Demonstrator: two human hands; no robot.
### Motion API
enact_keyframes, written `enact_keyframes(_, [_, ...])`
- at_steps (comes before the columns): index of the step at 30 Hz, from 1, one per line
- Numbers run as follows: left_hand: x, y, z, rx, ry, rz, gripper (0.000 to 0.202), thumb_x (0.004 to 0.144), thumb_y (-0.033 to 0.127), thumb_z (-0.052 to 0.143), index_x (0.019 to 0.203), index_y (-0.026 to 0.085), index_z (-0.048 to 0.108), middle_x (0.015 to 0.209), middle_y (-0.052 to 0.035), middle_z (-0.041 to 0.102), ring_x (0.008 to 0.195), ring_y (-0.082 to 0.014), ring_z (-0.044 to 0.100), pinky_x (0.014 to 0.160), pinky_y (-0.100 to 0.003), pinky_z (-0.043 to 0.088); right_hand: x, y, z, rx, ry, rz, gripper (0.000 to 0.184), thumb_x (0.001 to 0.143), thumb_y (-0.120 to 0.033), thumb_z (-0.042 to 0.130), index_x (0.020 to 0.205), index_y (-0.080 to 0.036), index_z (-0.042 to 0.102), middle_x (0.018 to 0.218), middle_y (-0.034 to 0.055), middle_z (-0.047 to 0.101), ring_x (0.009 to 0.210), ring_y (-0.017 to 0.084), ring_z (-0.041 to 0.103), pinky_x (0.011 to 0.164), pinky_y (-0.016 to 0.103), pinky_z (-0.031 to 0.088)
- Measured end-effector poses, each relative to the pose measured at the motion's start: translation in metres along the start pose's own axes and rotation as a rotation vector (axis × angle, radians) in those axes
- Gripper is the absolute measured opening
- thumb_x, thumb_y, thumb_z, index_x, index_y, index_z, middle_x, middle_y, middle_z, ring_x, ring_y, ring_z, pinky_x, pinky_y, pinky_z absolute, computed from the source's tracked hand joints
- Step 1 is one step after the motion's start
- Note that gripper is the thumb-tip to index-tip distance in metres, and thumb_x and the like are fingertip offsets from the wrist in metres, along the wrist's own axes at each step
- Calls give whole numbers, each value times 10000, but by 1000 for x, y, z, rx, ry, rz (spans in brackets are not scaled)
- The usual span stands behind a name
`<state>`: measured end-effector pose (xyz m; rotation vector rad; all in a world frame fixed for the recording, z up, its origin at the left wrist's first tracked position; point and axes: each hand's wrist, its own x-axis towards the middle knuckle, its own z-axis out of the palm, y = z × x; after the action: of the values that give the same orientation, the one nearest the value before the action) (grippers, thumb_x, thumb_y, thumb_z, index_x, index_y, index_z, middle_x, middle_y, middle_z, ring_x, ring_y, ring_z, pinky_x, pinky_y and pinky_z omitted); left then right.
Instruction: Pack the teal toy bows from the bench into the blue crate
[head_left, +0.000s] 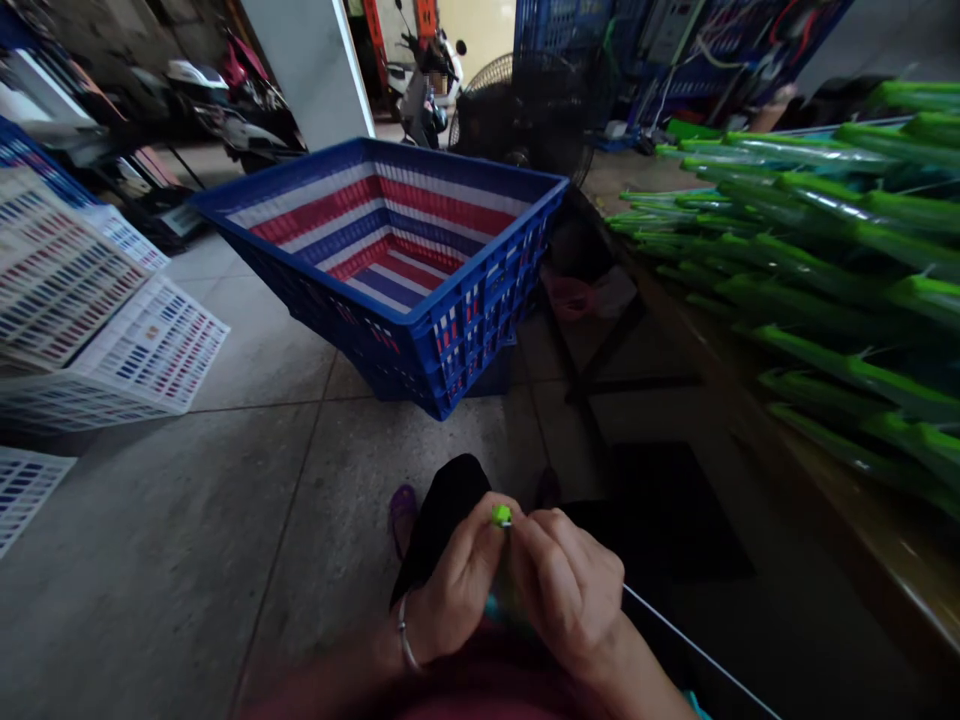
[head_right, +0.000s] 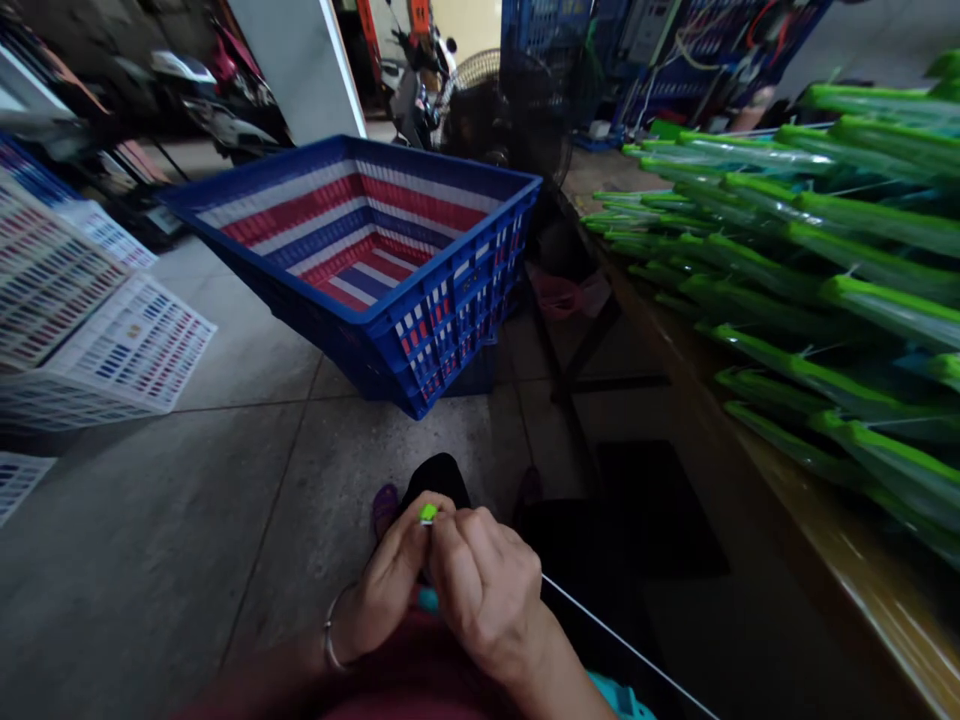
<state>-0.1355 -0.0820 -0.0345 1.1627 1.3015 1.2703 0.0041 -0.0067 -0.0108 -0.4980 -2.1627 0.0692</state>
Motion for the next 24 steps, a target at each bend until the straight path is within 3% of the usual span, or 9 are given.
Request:
enact_keyframes(3, [1, 1, 5, 29, 81, 39, 386, 1054, 418, 424, 1424, 334, 497, 1458, -58, 535, 1357, -221, 496, 1154, -336, 411, 4, 4, 5, 37, 43, 61, 134, 954, -72, 547, 1064, -139, 586, 868, 80, 645, 760, 171, 650, 622, 269, 558])
enact_keyframes(5, [5, 0, 8, 65, 102, 78, 423, 1047, 393, 459, 1469, 366, 461, 1485, -45, 523, 1398, -230, 475, 1186, -355, 392, 11, 4, 1, 106, 80, 96, 151, 952, -60, 531, 1050, -169, 565, 898, 76, 639, 817, 178, 657, 660, 280, 576])
enact_keyframes(6, [8, -1, 8, 57, 88, 85, 417, 1047, 394, 460, 1463, 366, 467, 1422, -54, 570, 1320, -232, 550, 1136, -359, 445, 16, 2, -4, 149, 107, 138, 160, 952, -52, 519, 1033, -185, 555, 902, 70, 633, 832, 177, 656, 671, 284, 578])
enact_keyframes(8, [15, -1, 8, -37, 14, 64, 368, 1051, 428, 435, 1400, 338, 510, 1184, -60, 652, 977, -200, 698, 882, -334, 571, 27, 0, -17, 244, 192, 263, 169, 963, -52, 488, 1005, -208, 537, 895, 52, 612, 843, 175, 654, 691, 297, 575])
enact_keyframes(10, [22, 2, 5, -161, -65, 8, 320, 1052, 467, 416, 1288, 294, 547, 976, -29, 634, 681, -145, 673, 625, -280, 542, 37, -1, -30, 332, 290, 401, 155, 982, -73, 468, 1000, -213, 530, 900, 41, 588, 846, 173, 648, 713, 312, 564])
enact_keyframes(12, [26, 6, 2, -205, -100, -3, 274, 1046, 465, 441, 1163, 257, 575, 905, -16, 610, 617, -123, 643, 574, -254, 500, 40, 2, -35, 390, 322, 472, 128, 998, -103, 465, 1011, -211, 533, 918, 40, 579, 853, 171, 641, 727, 317, 550])
enact_keyframes(17, [29, 12, -2, -171, -49, 154, 192, 976, 385, 618, 895, 213, 643, 976, -43, 588, 765, -143, 608, 692, -272, 499, 26, 10, -24, 350, 134, 421, 124, 1004, -112, 456, 1025, -212, 525, 970, 47, 612, 903, 152, 651, 735, 267, 547])
enact_keyframes(21, [28, 8, 4, -221, 12, 123, 150, 987, 344, 602, 898, 230, 642, 900, -11, 562, 739, -128, 553, 661, -250, 451, 14, 8, -21, 288, 5, 332, 144, 994, -73, 481, 1017, -208, 525, 1043, 80, 668, 988, 164, 677, 742, 249, 558])
enact_keyframes(24, [28, 6, 7, -197, 42, 112, 137, 997, 332, 588, 926, 238, 658, 903, -4, 570, 772, -126, 545, 695, -245, 445, 12, 4, -21, 329, -39, 341, 142, 1000, -74, 488, 980, -205, 539, 1003, 73, 668, 902, 154, 670, 731, 253, 554])
